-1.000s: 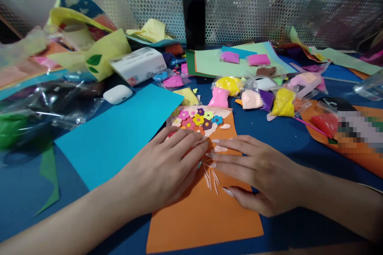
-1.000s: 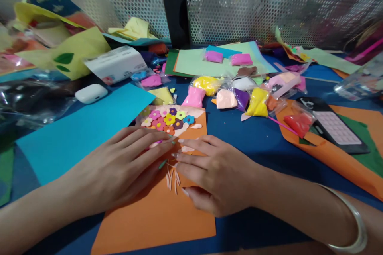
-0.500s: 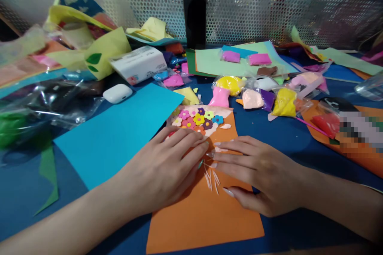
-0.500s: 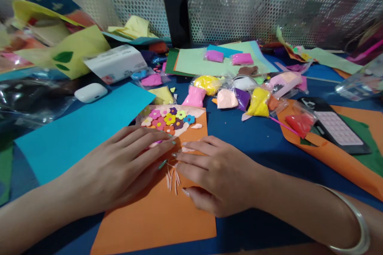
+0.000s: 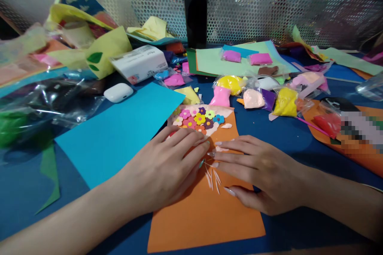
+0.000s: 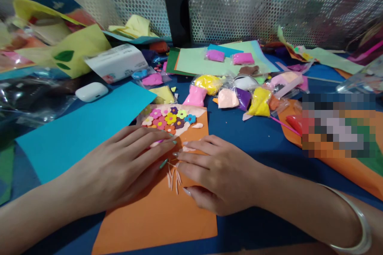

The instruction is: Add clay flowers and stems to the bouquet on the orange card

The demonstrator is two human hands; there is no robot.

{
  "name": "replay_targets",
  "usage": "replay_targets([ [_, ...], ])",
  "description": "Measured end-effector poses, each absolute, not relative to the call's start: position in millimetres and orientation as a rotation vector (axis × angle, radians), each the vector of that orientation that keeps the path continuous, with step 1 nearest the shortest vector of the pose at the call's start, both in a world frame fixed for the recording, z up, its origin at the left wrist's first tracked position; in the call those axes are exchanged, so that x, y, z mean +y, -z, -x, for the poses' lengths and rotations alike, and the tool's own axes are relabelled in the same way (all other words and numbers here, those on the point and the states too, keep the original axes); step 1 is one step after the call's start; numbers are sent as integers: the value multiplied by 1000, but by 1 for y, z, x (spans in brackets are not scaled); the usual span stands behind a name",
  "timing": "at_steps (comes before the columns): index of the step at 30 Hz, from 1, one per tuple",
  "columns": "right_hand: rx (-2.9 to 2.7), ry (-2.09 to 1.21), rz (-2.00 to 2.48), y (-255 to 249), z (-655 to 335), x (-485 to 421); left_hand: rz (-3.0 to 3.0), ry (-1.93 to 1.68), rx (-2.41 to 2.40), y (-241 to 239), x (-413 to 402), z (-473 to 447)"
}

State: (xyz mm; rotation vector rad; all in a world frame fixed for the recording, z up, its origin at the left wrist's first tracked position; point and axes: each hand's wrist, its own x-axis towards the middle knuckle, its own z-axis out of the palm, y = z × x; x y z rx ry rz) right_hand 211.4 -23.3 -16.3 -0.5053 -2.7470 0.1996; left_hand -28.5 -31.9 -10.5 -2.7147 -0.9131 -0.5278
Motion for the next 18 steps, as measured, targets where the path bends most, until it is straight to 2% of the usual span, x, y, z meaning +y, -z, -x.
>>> replay_targets([
  [18,-2735,-175,456,15,-212,-23,2700,514,-913,12,-32,29],
])
